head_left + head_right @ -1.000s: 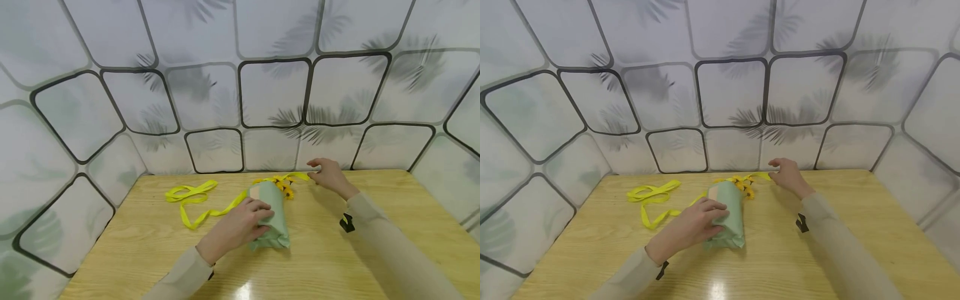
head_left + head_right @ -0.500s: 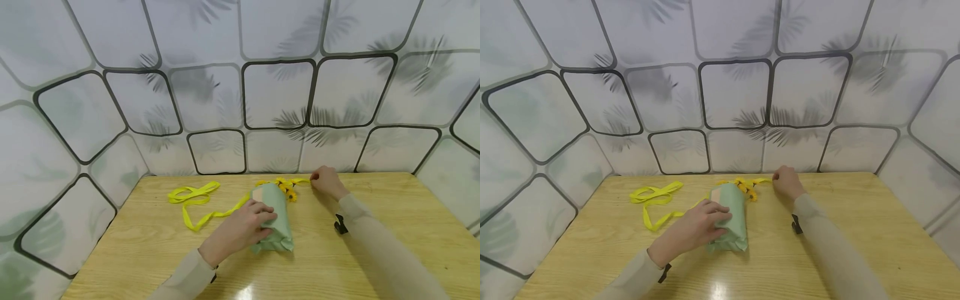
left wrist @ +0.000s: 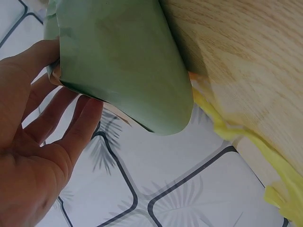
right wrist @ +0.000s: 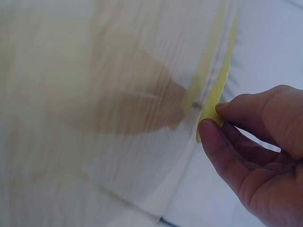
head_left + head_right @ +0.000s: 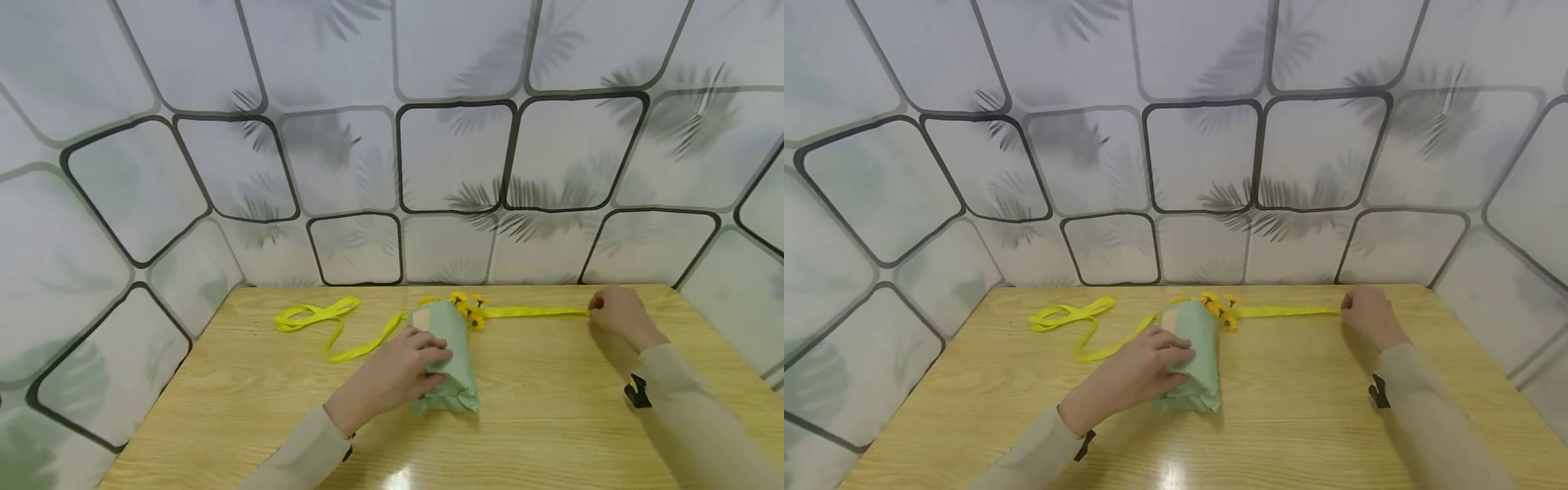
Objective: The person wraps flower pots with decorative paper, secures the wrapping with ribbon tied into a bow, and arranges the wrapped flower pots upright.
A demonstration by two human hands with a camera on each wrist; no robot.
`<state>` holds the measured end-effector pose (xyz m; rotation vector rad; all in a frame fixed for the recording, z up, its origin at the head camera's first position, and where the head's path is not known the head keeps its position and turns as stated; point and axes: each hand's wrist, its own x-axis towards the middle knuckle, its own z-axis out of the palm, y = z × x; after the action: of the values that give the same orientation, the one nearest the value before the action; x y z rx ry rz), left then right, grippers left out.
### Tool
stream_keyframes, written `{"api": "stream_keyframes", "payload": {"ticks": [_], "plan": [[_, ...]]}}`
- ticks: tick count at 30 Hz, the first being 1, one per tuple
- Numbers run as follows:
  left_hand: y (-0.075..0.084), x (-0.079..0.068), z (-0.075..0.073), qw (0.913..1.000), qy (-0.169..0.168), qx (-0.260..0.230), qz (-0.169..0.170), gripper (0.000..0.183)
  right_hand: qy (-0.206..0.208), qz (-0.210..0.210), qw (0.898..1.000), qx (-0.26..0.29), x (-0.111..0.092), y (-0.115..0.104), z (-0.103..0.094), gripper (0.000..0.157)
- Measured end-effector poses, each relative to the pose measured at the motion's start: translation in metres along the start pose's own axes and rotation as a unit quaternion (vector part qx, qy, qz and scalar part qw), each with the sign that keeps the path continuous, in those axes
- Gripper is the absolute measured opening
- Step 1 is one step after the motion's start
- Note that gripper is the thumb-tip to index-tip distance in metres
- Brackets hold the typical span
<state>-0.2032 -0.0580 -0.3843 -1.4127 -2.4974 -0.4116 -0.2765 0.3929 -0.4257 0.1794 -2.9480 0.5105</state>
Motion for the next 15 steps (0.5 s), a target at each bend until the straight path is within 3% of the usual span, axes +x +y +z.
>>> {"api": "stream_keyframes", "payload": {"ticks": [8, 15], "plan": [[0.000, -0.001, 0.001, 0.9999, 0.009, -0.002, 0.007, 0.033, -0.001, 0.053, 0.999, -0.013, -0.029, 0.039, -0.022, 0.021], [0.000, 0.000, 0.000, 1.0000, 0.005, -0.004, 0.003, 0.033, 0.004, 0.103, 0.995, -0.018, -0.048, 0.058, -0.028, 0.017]]}}
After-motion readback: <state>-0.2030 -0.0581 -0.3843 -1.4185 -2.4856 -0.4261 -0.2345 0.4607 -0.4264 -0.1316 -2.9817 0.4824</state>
